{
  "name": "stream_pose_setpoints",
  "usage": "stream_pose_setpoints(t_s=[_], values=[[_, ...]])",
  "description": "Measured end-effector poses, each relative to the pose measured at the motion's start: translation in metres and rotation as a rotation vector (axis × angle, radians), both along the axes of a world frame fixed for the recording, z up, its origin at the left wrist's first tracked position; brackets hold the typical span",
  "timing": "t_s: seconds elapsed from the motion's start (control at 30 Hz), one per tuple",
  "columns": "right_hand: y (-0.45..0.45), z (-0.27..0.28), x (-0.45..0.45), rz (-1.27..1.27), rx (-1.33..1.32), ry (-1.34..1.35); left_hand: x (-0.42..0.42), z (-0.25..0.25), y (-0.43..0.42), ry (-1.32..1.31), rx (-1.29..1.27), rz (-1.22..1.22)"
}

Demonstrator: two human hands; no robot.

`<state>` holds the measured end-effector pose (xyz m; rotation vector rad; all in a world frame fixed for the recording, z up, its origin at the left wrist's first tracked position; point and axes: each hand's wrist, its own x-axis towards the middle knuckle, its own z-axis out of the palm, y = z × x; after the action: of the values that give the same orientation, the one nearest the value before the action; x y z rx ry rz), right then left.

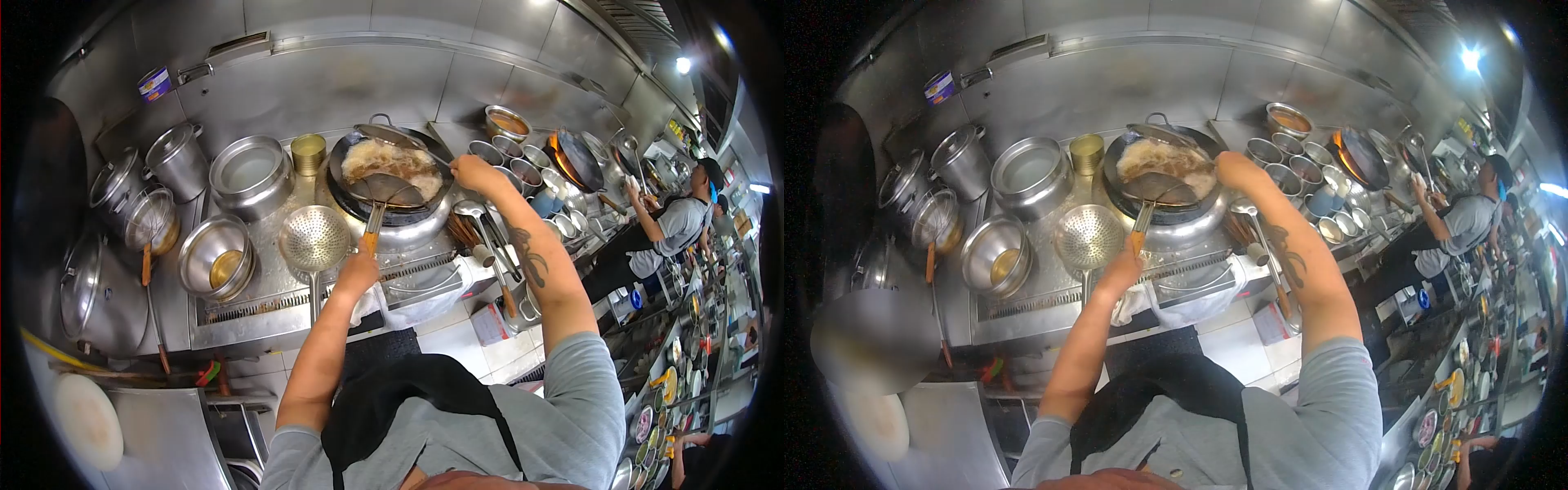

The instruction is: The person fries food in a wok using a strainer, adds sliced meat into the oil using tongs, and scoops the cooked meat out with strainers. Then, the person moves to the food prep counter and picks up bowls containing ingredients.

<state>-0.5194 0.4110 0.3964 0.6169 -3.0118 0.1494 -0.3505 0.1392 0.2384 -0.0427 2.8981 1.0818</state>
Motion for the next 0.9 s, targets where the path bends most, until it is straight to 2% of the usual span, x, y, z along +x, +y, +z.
stream_pose_setpoints(t_s=[0.1, 0.27, 0.37, 0.43, 0.53, 0.63, 0.73, 0.83, 0.87, 0.9], values=[[0.023, 0.018, 0.029, 0.005, -0.105, 0.053, -0.001, 0.002, -0.008, 0.018, -0.016, -0.018], [0.061, 0.006, 0.036, -0.211, -0.112, -0.156, -0.002, 0.005, -0.011, 0.021, -0.015, -0.027], [0.048, 0.026, 0.072, -0.367, -0.198, -0.304, -0.002, 0.015, -0.014, 0.015, -0.006, -0.050], [0.050, 0.018, 0.080, -0.336, -0.290, -0.359, 0.003, 0.026, -0.015, -0.007, -0.019, -0.057], [0.050, 0.022, 0.107, -0.300, -0.417, -0.425, -0.003, 0.015, -0.021, 0.020, -0.004, -0.080], [0.055, 0.019, 0.113, -0.279, -0.348, -0.458, -0.004, 0.014, -0.024, 0.010, 0.015, -0.103], [0.049, 0.009, 0.106, -0.298, -0.264, -0.436, -0.004, 0.018, -0.023, -0.029, -0.018, -0.082], [0.039, -0.005, 0.092, -0.214, -0.124, -0.236, -0.004, 0.022, -0.024, -0.082, -0.005, -0.092], [0.040, -0.015, 0.083, -0.235, -0.159, -0.190, -0.002, 0.021, -0.023, -0.073, -0.009, -0.081], [0.052, -0.034, 0.066, -0.131, -0.124, -0.086, 0.000, 0.022, -0.022, -0.063, -0.013, -0.066]])
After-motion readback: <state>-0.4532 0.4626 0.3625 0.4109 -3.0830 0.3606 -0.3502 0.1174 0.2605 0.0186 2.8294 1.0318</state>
